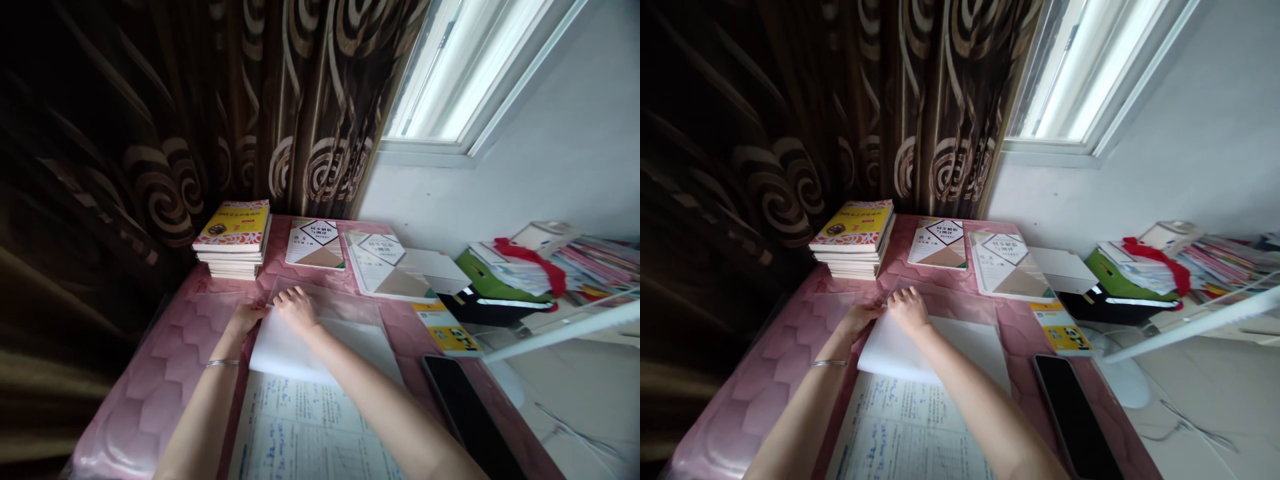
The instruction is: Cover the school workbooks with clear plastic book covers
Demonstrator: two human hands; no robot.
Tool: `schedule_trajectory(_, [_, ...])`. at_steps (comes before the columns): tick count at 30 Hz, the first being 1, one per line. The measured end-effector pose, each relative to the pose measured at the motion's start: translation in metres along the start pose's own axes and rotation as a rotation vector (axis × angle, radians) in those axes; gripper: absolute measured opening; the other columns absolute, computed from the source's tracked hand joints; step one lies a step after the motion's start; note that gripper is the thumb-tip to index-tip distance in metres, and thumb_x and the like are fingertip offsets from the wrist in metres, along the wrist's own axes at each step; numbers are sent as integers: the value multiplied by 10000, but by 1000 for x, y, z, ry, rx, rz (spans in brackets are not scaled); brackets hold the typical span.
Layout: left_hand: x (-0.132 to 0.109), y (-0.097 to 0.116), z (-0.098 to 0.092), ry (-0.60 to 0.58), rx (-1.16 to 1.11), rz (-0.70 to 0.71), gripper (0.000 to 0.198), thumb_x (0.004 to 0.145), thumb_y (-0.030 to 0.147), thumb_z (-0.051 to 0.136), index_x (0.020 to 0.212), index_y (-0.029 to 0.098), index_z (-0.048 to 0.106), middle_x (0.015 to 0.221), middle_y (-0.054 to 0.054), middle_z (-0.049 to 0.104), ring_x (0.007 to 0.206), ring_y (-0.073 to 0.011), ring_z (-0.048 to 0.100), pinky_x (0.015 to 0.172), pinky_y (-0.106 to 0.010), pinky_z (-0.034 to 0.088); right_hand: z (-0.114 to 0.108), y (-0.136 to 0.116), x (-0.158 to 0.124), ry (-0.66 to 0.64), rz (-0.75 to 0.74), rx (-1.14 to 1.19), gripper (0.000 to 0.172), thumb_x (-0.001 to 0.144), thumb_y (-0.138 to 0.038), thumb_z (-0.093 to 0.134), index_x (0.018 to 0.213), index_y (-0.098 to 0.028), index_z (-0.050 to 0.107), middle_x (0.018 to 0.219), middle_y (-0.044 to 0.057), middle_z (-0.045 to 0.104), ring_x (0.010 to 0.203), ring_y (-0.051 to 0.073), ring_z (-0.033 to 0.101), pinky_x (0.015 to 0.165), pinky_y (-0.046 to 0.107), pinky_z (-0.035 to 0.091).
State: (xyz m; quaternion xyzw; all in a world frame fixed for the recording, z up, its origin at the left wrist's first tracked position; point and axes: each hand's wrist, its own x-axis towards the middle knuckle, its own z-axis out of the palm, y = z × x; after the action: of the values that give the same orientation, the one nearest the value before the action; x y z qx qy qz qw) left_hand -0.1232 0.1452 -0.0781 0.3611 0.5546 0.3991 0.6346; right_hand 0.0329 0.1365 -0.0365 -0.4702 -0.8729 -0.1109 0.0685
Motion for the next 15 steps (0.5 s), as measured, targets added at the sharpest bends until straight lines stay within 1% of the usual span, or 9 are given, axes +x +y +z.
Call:
schedule_trajectory(3, [2,-1,1,25,21,-5,294,475,277,819,621,111,624,496,-11,597,458,-132,538,473,-251,415,1,1,0,15,-17,-13,256,930,-146,423,934,-149,678,889,107,683,872,202,585,828,342,373])
schedule_trajectory(6, [2,-2,2,65,63,3,284,482,279,810,591,120,601,449,15,553,402,-102,476,416,-225,344,2,1,0,14,-21,-14,270,931,-135,410,936,-141,680,882,111,682,874,206,589,828,346,373])
schedule_trajectory(9, [1,-2,4,118,112,29,270,493,274,794,576,131,581,423,40,524,382,-80,435,397,-207,300,3,1,0,10,-22,-13,275,931,-130,405,928,-141,680,886,108,684,877,208,593,825,346,373])
schedule_trajectory(15, [1,2,10,269,212,87,218,500,192,760,601,134,576,439,52,534,414,-88,464,423,-204,343,4,2,1,7,-40,-10,264,933,-145,417,934,-141,681,896,104,691,874,212,595,809,352,378])
